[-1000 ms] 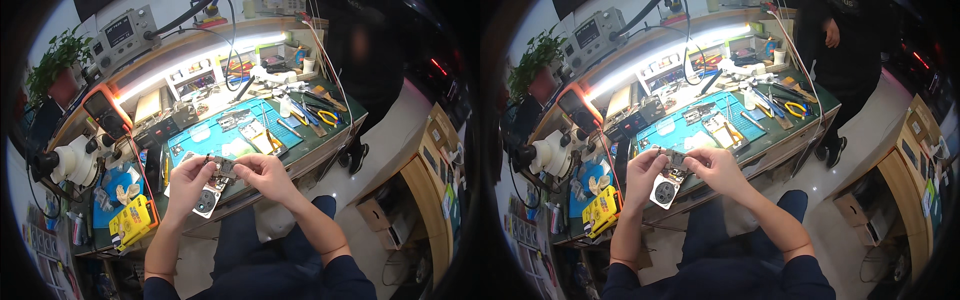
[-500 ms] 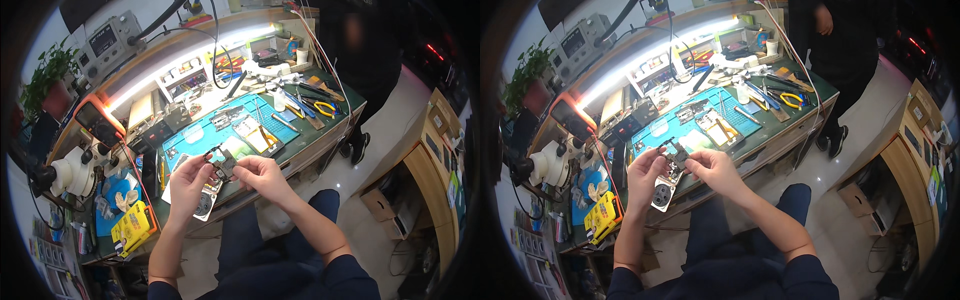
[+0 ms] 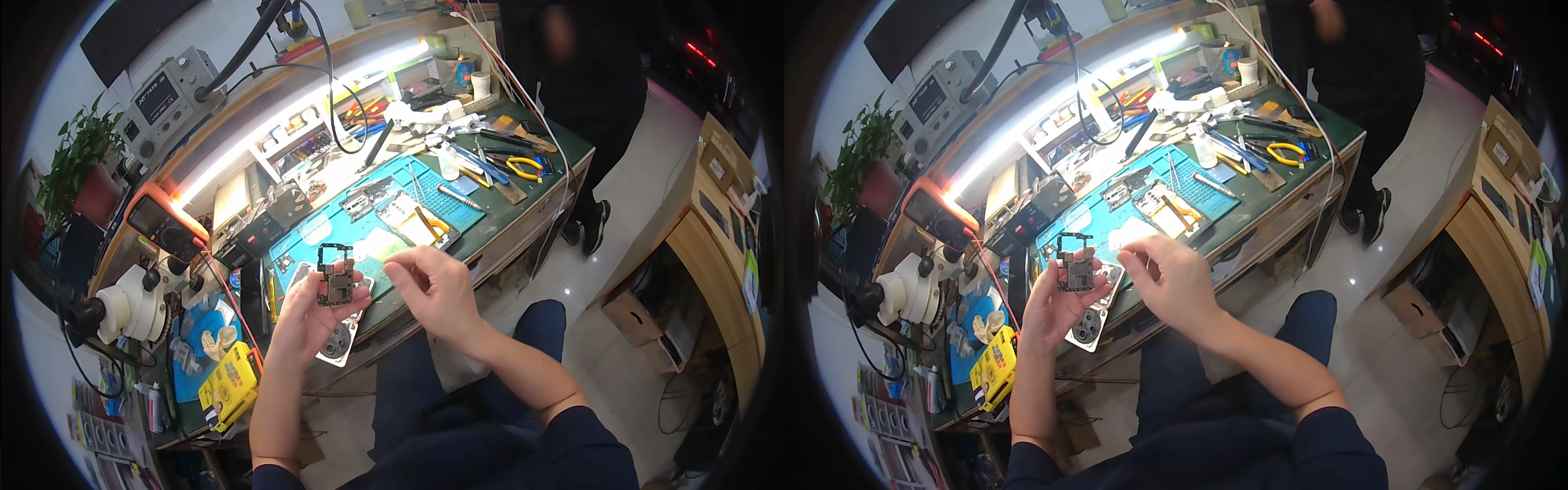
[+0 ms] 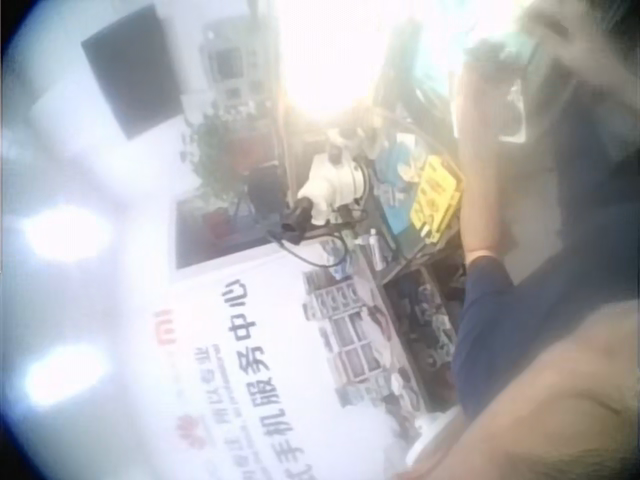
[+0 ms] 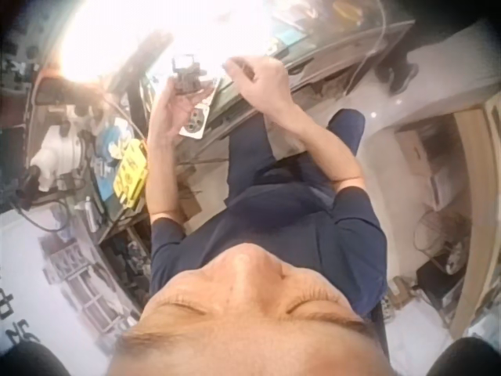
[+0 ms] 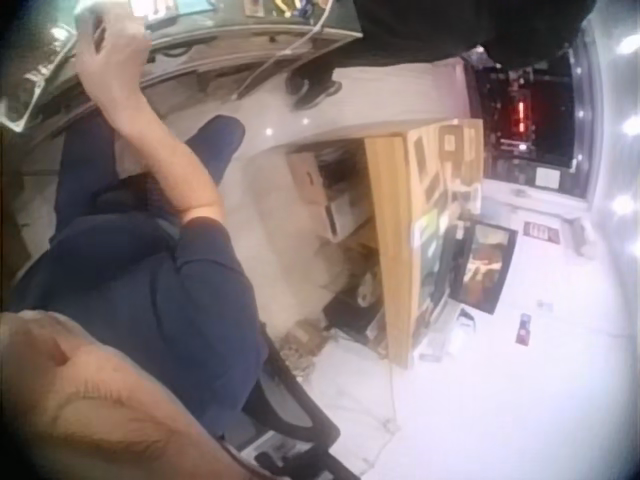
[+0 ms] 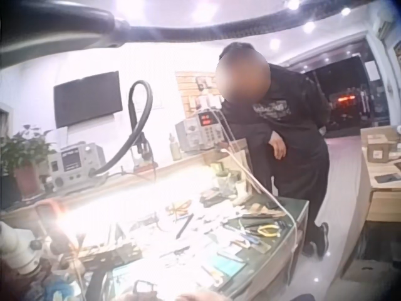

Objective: The person disassembles a smartphone, removes the motherboard, and places it into a yellow battery removal tool. They then reassemble the phone and test it by turning it on. The person repeats this process with a second smartphone.

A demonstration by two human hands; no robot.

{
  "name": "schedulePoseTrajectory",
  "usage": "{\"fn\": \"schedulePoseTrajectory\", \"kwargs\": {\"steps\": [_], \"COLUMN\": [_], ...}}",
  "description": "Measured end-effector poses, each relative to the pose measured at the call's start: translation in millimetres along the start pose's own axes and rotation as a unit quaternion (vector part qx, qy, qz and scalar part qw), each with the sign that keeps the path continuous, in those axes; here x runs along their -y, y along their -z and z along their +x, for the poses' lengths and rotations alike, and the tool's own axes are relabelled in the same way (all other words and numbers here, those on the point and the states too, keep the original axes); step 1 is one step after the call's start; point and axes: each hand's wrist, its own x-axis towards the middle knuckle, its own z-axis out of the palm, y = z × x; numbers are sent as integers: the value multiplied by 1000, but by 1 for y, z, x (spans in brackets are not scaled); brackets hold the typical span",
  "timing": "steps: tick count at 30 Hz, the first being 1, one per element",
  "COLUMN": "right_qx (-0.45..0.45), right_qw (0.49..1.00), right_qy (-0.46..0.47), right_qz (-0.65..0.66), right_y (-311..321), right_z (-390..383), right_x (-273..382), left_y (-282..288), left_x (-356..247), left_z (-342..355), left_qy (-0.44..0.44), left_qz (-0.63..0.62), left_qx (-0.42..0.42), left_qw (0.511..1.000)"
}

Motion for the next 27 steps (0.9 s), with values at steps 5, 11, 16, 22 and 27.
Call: {"fn": "schedulePoseTrajectory", "kwargs": {"steps": [5, 11, 16, 22, 27], "right_qx": [54, 78, 70, 93, -81], "right_qw": [996, 944, 902, 935, 990], "right_qy": [46, -191, -197, -161, 106], "right_qz": [55, 258, 378, 303, 49], "right_y": [1, -3, -17, -8, -4], "right_z": [20, 20, 12, 18, 26], "right_x": [3, -7, -15, -11, -15], "left_y": [1, -18, -30, -37, -37], "left_x": [-4, 1, 1, -7, 2], "left_z": [3, 4, 10, 19, 37], "left_qy": [67, -53, -147, -137, -173], "left_qz": [19, 152, 368, 417, 383], "left_qx": [-2, -63, -157, -148, -131], "left_qw": [998, 985, 905, 886, 898]}}
